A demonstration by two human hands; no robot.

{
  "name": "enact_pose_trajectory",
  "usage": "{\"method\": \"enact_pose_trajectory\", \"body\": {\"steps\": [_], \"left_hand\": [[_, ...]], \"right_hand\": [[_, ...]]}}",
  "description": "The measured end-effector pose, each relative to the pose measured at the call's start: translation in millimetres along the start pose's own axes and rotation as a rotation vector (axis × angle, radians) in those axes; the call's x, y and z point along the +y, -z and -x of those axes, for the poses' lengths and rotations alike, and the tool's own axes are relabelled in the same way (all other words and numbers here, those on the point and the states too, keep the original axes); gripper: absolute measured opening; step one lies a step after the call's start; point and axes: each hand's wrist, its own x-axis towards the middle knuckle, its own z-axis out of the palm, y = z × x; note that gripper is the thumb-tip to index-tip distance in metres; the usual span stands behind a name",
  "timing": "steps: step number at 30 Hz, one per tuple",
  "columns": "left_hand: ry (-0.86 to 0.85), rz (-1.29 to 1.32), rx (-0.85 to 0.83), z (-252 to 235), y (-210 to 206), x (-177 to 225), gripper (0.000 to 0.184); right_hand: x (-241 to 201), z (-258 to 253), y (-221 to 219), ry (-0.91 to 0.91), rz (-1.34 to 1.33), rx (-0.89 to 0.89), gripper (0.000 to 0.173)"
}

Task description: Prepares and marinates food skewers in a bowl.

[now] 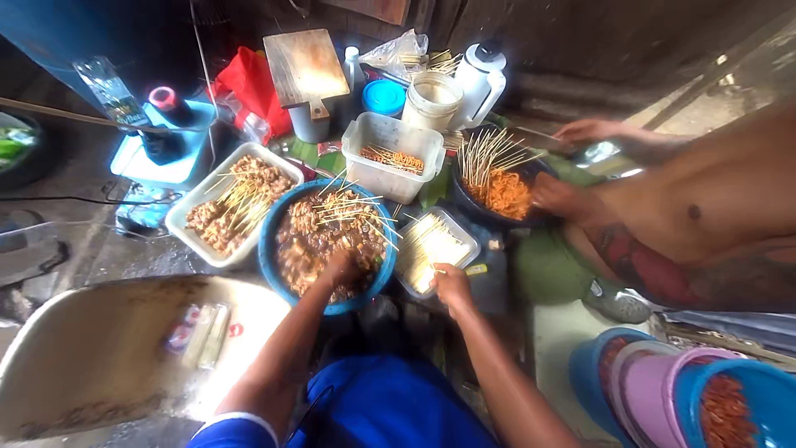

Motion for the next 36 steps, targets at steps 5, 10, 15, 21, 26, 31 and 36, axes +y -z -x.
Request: {"method": "enact_pose_trajectory", "body": {"steps": [5,10,15,21,26,31,36], "left_hand": [[0.065,-0.1,0.197,41,62,-39,0.063],[0.034,-0.329,0.023,67,50,-22,0.035],[-0.031,-0.418,-0.285,27,-12,-13,0.04],[0.226,-0.318,-0.256,-19,-17,-13,0.055],[0.101,-0.116,-0.187,2,6,-4,0.048],[0.099,0.045,-0.073,20,62,-7,0.037],[0.108,-0.159,-0.005,24,107,-44,0.036]], "right_hand": [[4,-5,-11,-0.003,-0.053,-0.067,0.034],[-9,-10,-22,0.019,-0.052,-0.093,0.035],[-17,-12,-23,0.037,-0.017,-0.119,0.035],[-19,-4,-9,-0.011,-0.018,-0.107,0.033],[-12,-2,-10,-0.043,-0.073,-0.104,0.031],[-10,-5,-21,-0.006,-0.042,-0.16,0.033],[-18,1,-31,0.038,-0.011,-0.204,0.033]]}}
